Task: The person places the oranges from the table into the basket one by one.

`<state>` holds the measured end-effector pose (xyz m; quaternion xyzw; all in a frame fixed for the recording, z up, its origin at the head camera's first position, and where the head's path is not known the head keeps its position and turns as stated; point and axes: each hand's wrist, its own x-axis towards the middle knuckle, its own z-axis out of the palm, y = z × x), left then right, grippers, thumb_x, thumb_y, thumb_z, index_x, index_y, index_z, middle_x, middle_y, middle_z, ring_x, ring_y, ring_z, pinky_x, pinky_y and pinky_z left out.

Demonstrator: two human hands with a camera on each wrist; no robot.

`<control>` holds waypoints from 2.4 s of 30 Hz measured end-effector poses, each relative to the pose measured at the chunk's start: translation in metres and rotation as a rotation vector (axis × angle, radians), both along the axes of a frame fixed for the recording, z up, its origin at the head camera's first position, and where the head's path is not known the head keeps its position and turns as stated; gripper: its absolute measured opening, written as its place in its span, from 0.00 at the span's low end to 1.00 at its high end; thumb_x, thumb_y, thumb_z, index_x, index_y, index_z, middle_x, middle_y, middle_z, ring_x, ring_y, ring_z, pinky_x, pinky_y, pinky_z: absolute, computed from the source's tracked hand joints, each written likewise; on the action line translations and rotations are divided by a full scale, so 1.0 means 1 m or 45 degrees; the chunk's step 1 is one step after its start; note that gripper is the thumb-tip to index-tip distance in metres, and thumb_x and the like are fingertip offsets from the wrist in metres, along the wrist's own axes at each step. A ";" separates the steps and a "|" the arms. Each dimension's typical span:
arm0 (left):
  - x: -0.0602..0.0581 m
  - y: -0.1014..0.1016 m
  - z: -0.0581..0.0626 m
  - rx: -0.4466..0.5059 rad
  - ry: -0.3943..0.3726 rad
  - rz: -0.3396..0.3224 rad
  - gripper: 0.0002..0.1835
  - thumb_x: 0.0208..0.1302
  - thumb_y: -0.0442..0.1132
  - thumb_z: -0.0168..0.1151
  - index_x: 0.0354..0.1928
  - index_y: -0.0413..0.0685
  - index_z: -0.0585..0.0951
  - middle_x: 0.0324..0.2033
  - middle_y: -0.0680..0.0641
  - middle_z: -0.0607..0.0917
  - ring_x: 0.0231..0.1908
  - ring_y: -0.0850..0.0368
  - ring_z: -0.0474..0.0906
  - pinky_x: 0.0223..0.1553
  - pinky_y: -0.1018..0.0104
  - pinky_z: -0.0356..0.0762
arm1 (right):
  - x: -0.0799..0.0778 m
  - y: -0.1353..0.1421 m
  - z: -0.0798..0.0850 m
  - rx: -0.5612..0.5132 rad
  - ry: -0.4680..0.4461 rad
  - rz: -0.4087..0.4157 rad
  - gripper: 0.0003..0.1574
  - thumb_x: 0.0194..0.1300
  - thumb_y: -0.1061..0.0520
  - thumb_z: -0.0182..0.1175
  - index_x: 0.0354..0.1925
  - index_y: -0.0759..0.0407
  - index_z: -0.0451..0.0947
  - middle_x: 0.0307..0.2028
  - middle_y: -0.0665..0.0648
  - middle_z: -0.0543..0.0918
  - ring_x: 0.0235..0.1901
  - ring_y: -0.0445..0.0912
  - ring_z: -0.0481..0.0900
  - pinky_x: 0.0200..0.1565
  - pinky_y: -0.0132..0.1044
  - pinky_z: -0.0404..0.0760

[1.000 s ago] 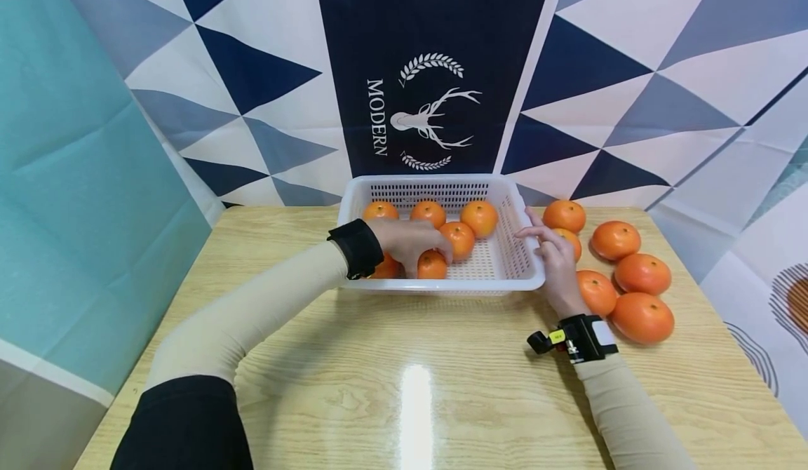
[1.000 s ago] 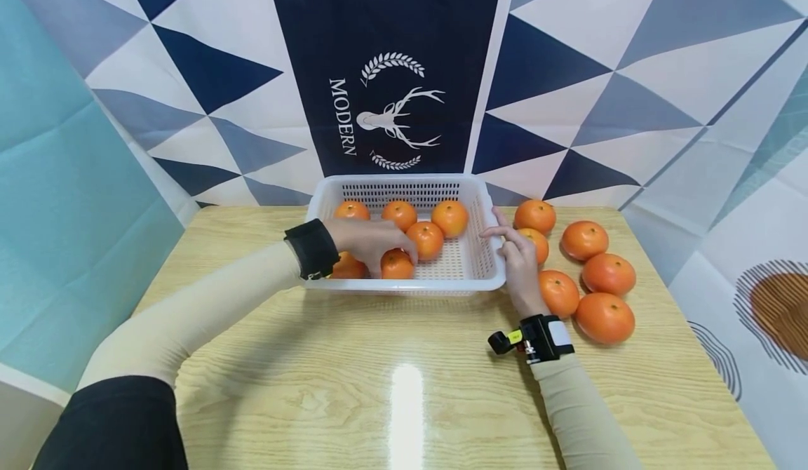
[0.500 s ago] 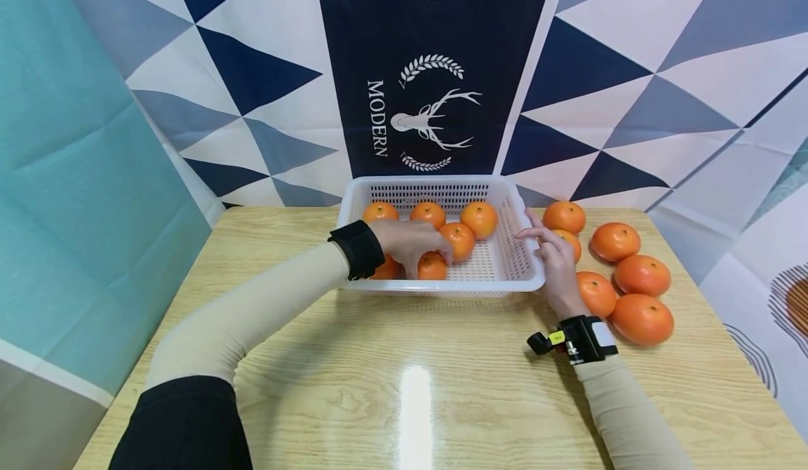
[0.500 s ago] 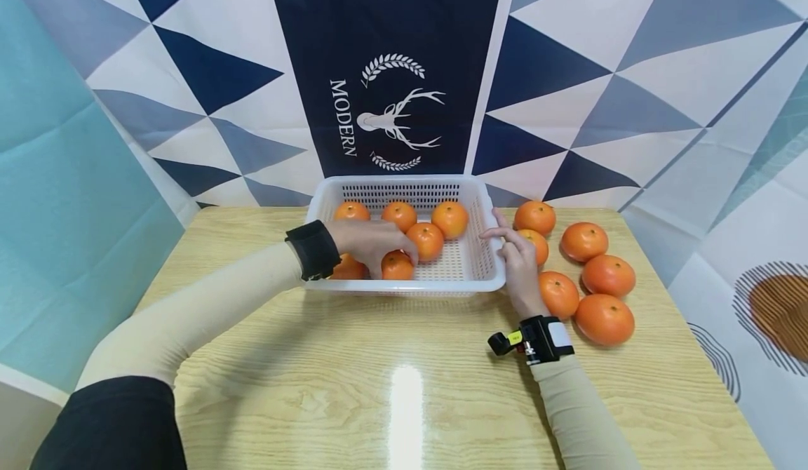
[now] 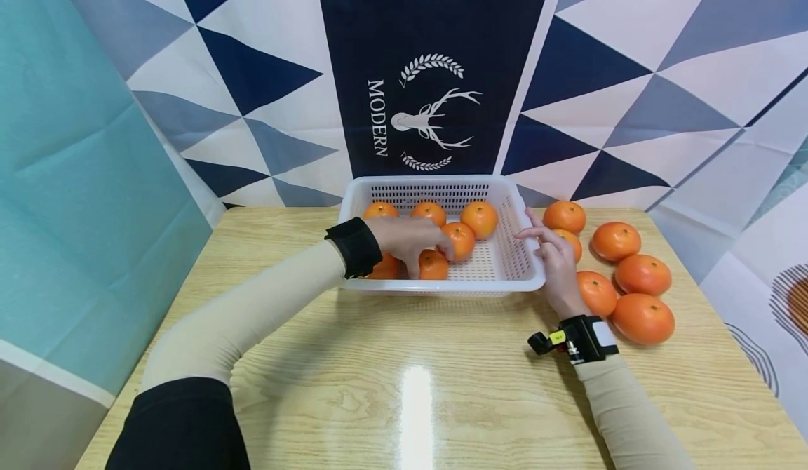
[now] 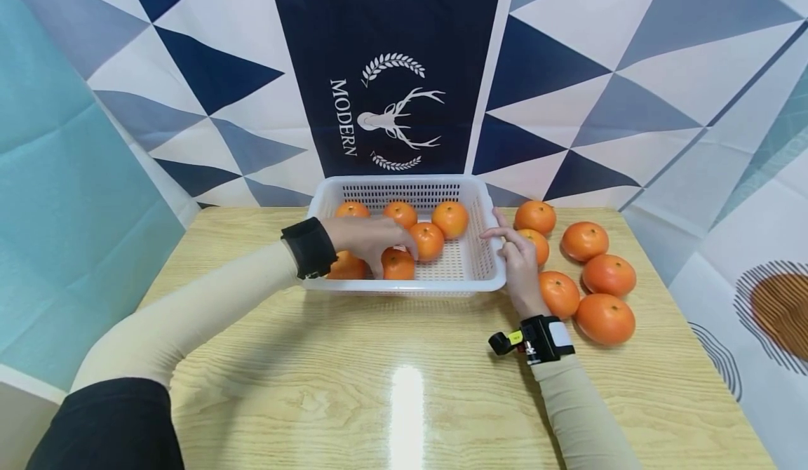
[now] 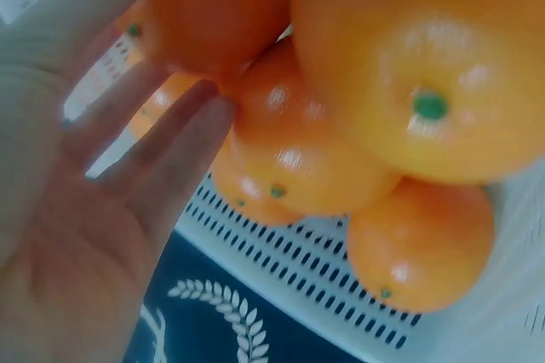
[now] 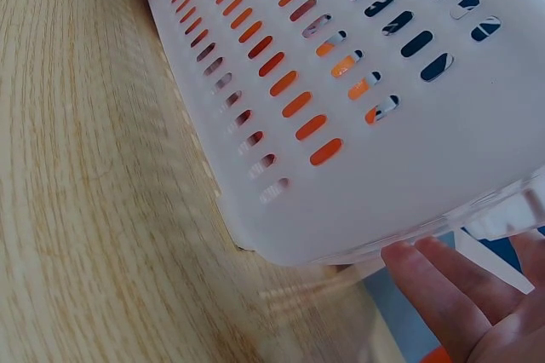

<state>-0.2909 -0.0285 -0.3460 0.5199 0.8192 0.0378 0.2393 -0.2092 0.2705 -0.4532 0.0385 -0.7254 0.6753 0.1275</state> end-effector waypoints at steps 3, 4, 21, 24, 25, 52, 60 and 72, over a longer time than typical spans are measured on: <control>0.001 -0.001 0.004 0.013 -0.003 0.023 0.38 0.63 0.36 0.84 0.75 0.46 0.81 0.66 0.43 0.87 0.63 0.41 0.80 0.67 0.57 0.80 | 0.000 0.000 0.000 -0.003 0.007 0.000 0.27 0.67 0.70 0.40 0.50 0.75 0.84 0.89 0.61 0.63 0.92 0.58 0.53 0.71 0.18 0.71; 0.000 -0.002 0.007 0.019 0.000 0.040 0.38 0.65 0.36 0.84 0.76 0.47 0.81 0.67 0.43 0.86 0.64 0.40 0.79 0.68 0.56 0.79 | 0.000 0.000 0.000 -0.005 0.007 0.002 0.27 0.67 0.70 0.40 0.49 0.75 0.84 0.89 0.61 0.63 0.92 0.58 0.53 0.70 0.17 0.71; -0.005 -0.017 0.044 0.185 0.080 0.137 0.32 0.70 0.49 0.74 0.73 0.45 0.84 0.70 0.43 0.88 0.65 0.42 0.83 0.72 0.53 0.81 | 0.000 0.002 -0.001 0.024 -0.008 -0.012 0.27 0.69 0.70 0.40 0.51 0.75 0.84 0.89 0.59 0.63 0.92 0.55 0.54 0.73 0.16 0.69; -0.007 -0.022 0.041 0.208 0.097 0.141 0.31 0.71 0.50 0.72 0.72 0.46 0.84 0.69 0.42 0.88 0.66 0.40 0.82 0.72 0.52 0.80 | 0.000 0.002 0.000 0.046 -0.005 -0.027 0.27 0.69 0.69 0.40 0.51 0.76 0.84 0.89 0.58 0.65 0.92 0.55 0.55 0.74 0.17 0.68; -0.008 -0.024 0.041 0.217 0.100 0.148 0.30 0.71 0.50 0.72 0.72 0.46 0.85 0.70 0.41 0.88 0.66 0.40 0.82 0.73 0.51 0.80 | 0.000 0.002 0.000 0.052 -0.005 -0.029 0.27 0.69 0.69 0.40 0.51 0.76 0.84 0.89 0.58 0.65 0.92 0.55 0.55 0.75 0.17 0.67; -0.022 -0.155 0.017 0.412 0.204 0.634 0.33 0.74 0.56 0.65 0.71 0.41 0.85 0.83 0.33 0.74 0.84 0.30 0.65 0.85 0.27 0.61 | 0.001 0.001 0.000 0.022 -0.046 -0.004 0.28 0.70 0.69 0.38 0.52 0.75 0.83 0.91 0.57 0.60 0.93 0.56 0.50 0.92 0.59 0.50; -0.011 -0.182 0.005 0.650 0.159 0.806 0.29 0.77 0.49 0.67 0.73 0.42 0.83 0.84 0.38 0.73 0.87 0.34 0.63 0.87 0.27 0.57 | 0.002 0.002 0.001 0.028 -0.051 -0.005 0.27 0.70 0.69 0.39 0.50 0.72 0.85 0.90 0.57 0.61 0.93 0.56 0.52 0.91 0.52 0.56; 0.004 -0.188 -0.029 1.151 -0.132 1.003 0.29 0.85 0.36 0.59 0.82 0.40 0.73 0.87 0.39 0.69 0.89 0.38 0.59 0.85 0.31 0.65 | 0.001 0.002 0.001 0.036 -0.063 -0.006 0.28 0.70 0.69 0.38 0.51 0.72 0.85 0.90 0.55 0.61 0.93 0.56 0.51 0.91 0.49 0.57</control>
